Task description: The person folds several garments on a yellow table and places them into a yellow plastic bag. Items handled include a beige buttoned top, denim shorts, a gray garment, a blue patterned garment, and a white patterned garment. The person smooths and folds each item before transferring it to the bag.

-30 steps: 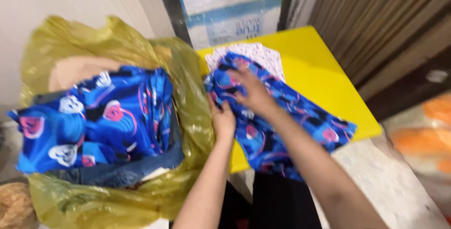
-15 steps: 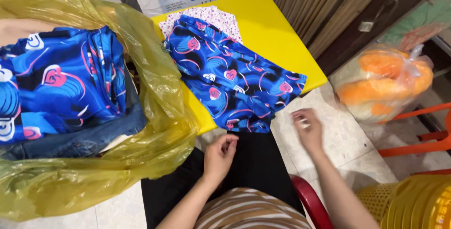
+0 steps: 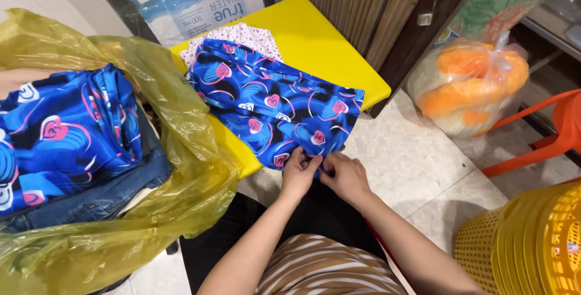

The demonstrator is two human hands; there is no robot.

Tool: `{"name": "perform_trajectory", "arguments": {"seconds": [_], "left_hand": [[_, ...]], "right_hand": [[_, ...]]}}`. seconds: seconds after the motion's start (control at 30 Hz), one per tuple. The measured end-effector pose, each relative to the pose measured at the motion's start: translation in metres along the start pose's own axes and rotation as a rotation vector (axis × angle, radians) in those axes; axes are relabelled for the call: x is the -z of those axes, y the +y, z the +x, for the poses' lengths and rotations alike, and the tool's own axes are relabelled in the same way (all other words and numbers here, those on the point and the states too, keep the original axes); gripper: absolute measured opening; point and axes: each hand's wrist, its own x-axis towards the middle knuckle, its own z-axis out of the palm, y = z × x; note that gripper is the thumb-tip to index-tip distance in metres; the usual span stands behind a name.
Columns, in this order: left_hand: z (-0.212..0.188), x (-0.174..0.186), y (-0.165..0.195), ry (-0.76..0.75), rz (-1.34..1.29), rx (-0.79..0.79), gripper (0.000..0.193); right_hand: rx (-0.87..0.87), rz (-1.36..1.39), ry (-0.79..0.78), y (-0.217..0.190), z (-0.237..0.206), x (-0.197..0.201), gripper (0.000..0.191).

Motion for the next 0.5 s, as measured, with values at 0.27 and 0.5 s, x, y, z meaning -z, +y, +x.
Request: {"name": "perform_trajectory", "arguments": {"seconds": [0.27, 0.5], "left_hand": [[0.007, -0.012, 0.007, 0.016, -0.117, 0.261, 0.032], [-0.001, -0.009, 0.003, 0.064, 0.004, 0.342, 0.017]], "right_hand": [[-0.124, 0.567, 0.170, 0.043, 0.000, -0.018, 0.037], [-0.387, 0.997, 0.026, 0.057, 0.018, -0.023, 0.044]]}}
